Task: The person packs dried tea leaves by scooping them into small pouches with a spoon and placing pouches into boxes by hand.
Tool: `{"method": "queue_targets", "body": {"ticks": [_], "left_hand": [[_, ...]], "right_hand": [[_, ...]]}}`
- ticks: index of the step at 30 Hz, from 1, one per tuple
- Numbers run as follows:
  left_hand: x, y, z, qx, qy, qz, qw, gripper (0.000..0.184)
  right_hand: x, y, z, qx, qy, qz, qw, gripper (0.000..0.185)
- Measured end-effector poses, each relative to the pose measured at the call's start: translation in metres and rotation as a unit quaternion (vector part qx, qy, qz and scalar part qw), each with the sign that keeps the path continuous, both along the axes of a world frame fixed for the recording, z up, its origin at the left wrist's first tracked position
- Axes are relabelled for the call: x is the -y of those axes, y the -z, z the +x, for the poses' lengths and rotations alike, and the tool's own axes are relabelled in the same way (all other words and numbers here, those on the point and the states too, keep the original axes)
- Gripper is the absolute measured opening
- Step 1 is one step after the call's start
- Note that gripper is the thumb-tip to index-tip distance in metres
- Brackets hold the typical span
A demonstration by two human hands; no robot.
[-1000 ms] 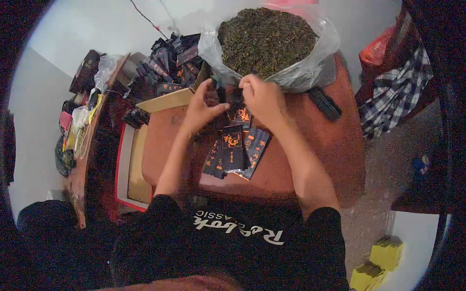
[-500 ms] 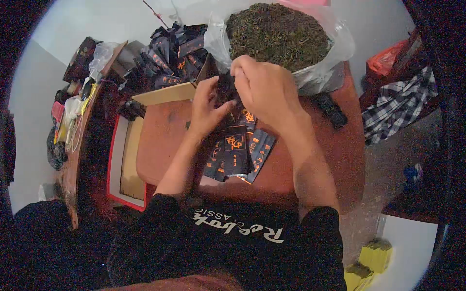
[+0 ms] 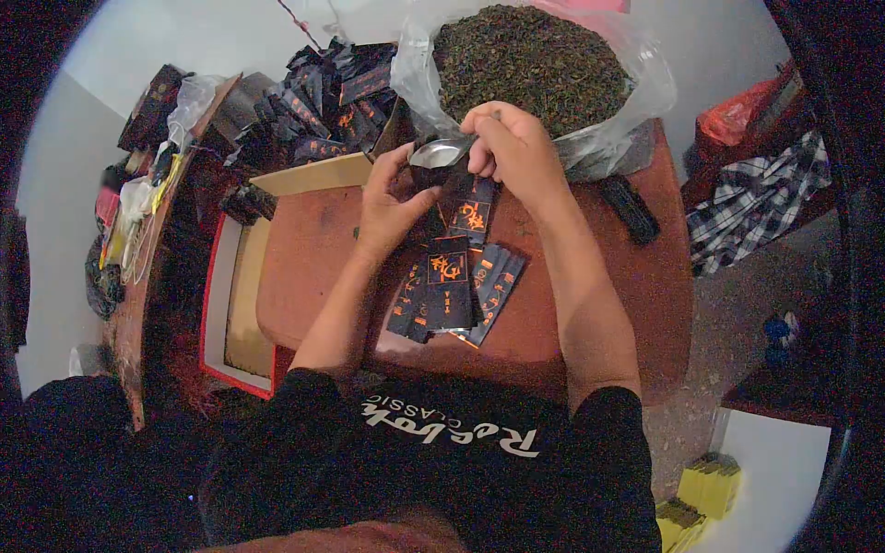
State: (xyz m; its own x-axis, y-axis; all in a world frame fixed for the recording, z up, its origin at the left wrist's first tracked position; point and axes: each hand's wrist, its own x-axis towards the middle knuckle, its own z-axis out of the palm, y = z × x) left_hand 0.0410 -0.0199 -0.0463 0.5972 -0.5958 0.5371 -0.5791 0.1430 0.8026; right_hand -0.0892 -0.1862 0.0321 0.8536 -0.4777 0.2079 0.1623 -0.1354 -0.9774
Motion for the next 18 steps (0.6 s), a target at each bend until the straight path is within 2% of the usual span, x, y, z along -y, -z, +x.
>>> {"method": "queue_targets", "body": {"ticks": [2,6,11,15,18], "left_hand": [[-0.001,-0.002,-0.001,0.018,-0.015,0.007,1.000,0.061],[0.000,-0.007,-0.008,0.035,-0.038,0.000,0.999,0.057],[-0.003,-0.004,-0.004,0.038,-0.043,0.064,0.996,0.058],[-0.001,-0.002,-0.003,0.062,-0.063,0.027,0.996,0.054],[-0.001,0.000,0.001,0.037,-0.054,0.041,0.997,0.054]], "right_hand": [[-0.003,-0.004,-0.001,0.001,-0.003,-0.011,1.000,0.025],[-0.014,-0.007,-0.002,0.023,0.007,-0.122,0.992,0.026],[-0.023,-0.014,-0.005,0.027,-0.003,-0.213,0.977,0.024],[-0.018,-0.020,-0.011,0.029,0.041,-0.194,0.980,0.023],[-0.008,-0.030,-0.021,0.014,0.077,-0.164,0.983,0.022]]}}
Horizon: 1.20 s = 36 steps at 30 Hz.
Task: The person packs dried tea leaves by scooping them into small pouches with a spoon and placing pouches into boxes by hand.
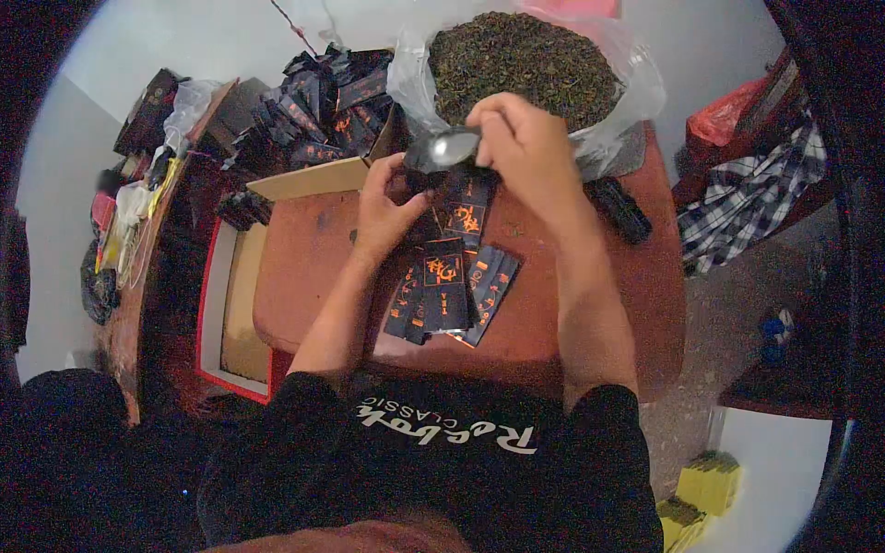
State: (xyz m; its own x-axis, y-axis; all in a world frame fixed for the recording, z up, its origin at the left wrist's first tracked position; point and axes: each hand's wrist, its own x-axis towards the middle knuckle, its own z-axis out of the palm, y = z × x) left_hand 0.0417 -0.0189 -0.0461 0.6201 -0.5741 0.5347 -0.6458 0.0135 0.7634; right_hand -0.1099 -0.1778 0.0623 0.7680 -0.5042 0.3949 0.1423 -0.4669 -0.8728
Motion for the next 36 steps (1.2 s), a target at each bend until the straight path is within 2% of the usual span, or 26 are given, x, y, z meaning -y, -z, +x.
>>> {"method": "queue_targets", "body": {"ticks": [4,7,10,14,18,20,24,27,30,33,36], "left_hand": [[0.001,0.003,0.004,0.005,0.005,-0.004,1.000,0.055],[0.000,0.000,0.002,-0.017,0.007,0.017,1.000,0.057],[0.004,0.005,0.003,-0.041,0.017,-0.012,0.999,0.057],[0.008,-0.008,-0.006,-0.074,0.022,-0.023,0.997,0.057],[0.017,-0.019,-0.012,-0.055,0.004,-0.010,0.998,0.056],[0.027,-0.005,-0.006,-0.073,0.015,-0.019,0.997,0.055],[0.035,0.002,-0.012,-0.110,0.021,-0.022,0.993,0.054],[0.037,0.005,-0.011,-0.082,0.032,-0.024,0.996,0.054],[0.033,0.001,-0.013,-0.063,0.010,-0.009,0.998,0.054],[0.029,-0.002,-0.010,-0.031,0.015,0.038,0.999,0.063],[0.029,-0.001,-0.009,-0.044,0.020,0.031,0.998,0.064]], "right_hand": [[0.013,-0.016,-0.015,0.003,0.126,0.012,0.992,0.025],[0.026,-0.016,-0.026,0.015,0.163,-0.059,0.985,0.026],[0.031,-0.020,-0.029,-0.102,0.214,-0.090,0.967,0.029],[0.052,0.011,-0.011,-0.144,0.221,-0.141,0.954,0.033],[0.049,0.039,0.016,-0.060,0.224,-0.087,0.969,0.030],[0.051,0.049,0.020,-0.027,0.219,-0.057,0.974,0.029],[0.052,0.047,0.016,0.008,0.205,0.059,0.977,0.026],[0.056,0.047,0.013,0.020,0.197,0.098,0.975,0.023],[0.056,0.042,0.011,0.028,0.204,0.109,0.973,0.023],[0.062,0.047,0.010,0.039,0.197,0.091,0.975,0.024],[0.065,0.044,0.008,0.040,0.186,0.109,0.976,0.025]]}}
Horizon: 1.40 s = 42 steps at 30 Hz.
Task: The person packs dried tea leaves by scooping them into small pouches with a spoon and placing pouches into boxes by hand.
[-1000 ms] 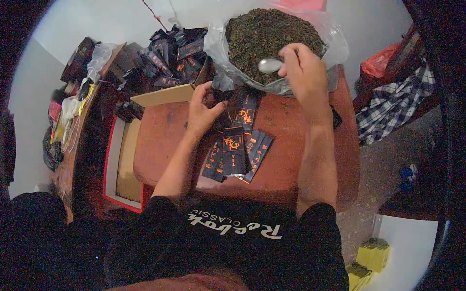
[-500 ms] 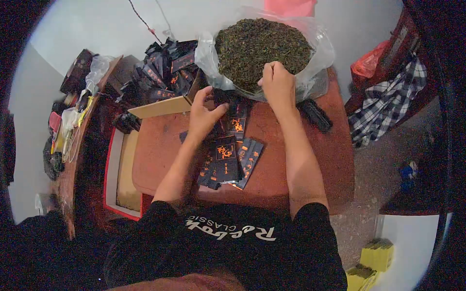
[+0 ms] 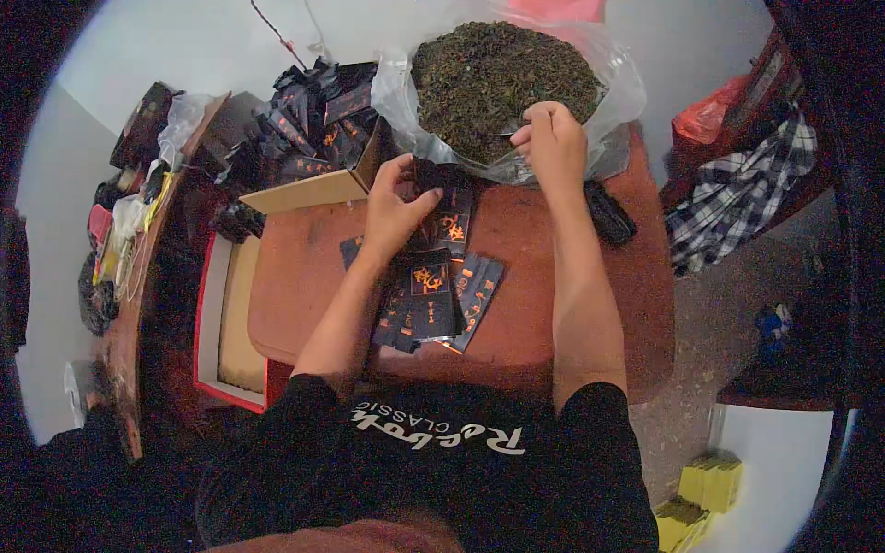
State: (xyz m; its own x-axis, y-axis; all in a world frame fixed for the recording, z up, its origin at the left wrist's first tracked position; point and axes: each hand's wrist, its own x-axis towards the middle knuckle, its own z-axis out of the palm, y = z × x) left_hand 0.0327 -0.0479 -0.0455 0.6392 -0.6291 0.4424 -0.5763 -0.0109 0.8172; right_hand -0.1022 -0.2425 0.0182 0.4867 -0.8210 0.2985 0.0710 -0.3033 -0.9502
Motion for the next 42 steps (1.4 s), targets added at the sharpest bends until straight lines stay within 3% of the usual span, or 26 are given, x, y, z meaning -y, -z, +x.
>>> {"method": "queue_targets", "body": {"ticks": [15,19,22,25,31,32,38,42], "left_hand": [[0.002,-0.002,-0.001,0.014,-0.012,-0.008,1.000,0.061],[0.001,-0.006,-0.003,0.006,-0.013,-0.007,1.000,0.059],[0.002,-0.006,-0.005,0.004,-0.014,-0.028,0.999,0.054],[0.002,-0.004,-0.004,0.023,-0.011,-0.038,0.999,0.054],[-0.003,-0.005,-0.004,0.010,-0.023,-0.022,0.999,0.058],[-0.004,-0.006,-0.003,0.008,-0.021,-0.010,1.000,0.061],[-0.003,-0.005,-0.001,-0.013,-0.019,-0.001,1.000,0.063],[-0.003,-0.004,0.001,0.034,-0.033,0.012,0.999,0.064]], "right_hand": [[-0.027,-0.037,-0.012,0.015,-0.111,0.042,0.993,0.025],[-0.052,-0.044,-0.008,-0.050,-0.115,-0.090,0.988,0.025],[-0.067,-0.050,-0.009,-0.113,-0.135,-0.252,0.952,0.021],[-0.073,-0.047,-0.005,-0.115,-0.132,-0.339,0.924,0.020],[-0.051,-0.058,-0.021,-0.081,-0.052,-0.179,0.979,0.025],[-0.050,-0.060,-0.026,-0.051,-0.029,-0.198,0.978,0.027],[-0.021,-0.042,-0.022,-0.177,-0.044,-0.112,0.977,0.029],[-0.026,-0.006,0.010,-0.106,-0.061,-0.084,0.989,0.028]]}}
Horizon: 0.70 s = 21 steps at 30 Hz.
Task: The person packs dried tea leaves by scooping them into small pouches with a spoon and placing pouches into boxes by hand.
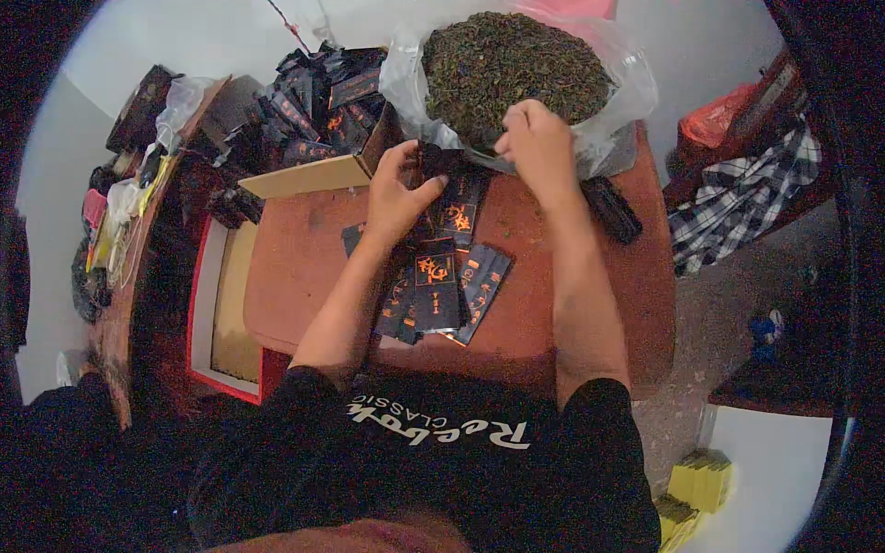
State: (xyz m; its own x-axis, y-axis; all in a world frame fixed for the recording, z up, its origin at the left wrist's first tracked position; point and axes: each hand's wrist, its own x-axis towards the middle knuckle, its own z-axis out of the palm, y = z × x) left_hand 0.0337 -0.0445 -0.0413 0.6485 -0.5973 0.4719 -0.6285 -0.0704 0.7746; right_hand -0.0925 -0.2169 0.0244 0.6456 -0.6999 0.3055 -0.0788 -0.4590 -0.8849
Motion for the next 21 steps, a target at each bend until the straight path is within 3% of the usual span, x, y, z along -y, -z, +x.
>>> {"method": "queue_targets", "body": {"ticks": [9,12,18,21], "left_hand": [[0.001,0.006,0.002,-0.014,0.007,-0.019,1.000,0.065],[0.000,0.003,0.000,-0.020,0.002,-0.011,1.000,0.064],[0.001,0.003,-0.001,-0.015,0.011,-0.009,1.000,0.062],[0.002,0.005,0.001,-0.007,0.008,-0.001,1.000,0.062]], "right_hand": [[0.007,0.022,0.011,0.093,0.032,0.142,0.985,0.024],[0.011,0.022,0.011,0.116,0.038,0.136,0.983,0.026],[-0.001,0.028,0.017,0.105,0.054,-0.051,0.992,0.026],[-0.004,0.027,0.019,0.101,0.053,-0.019,0.993,0.025]]}}
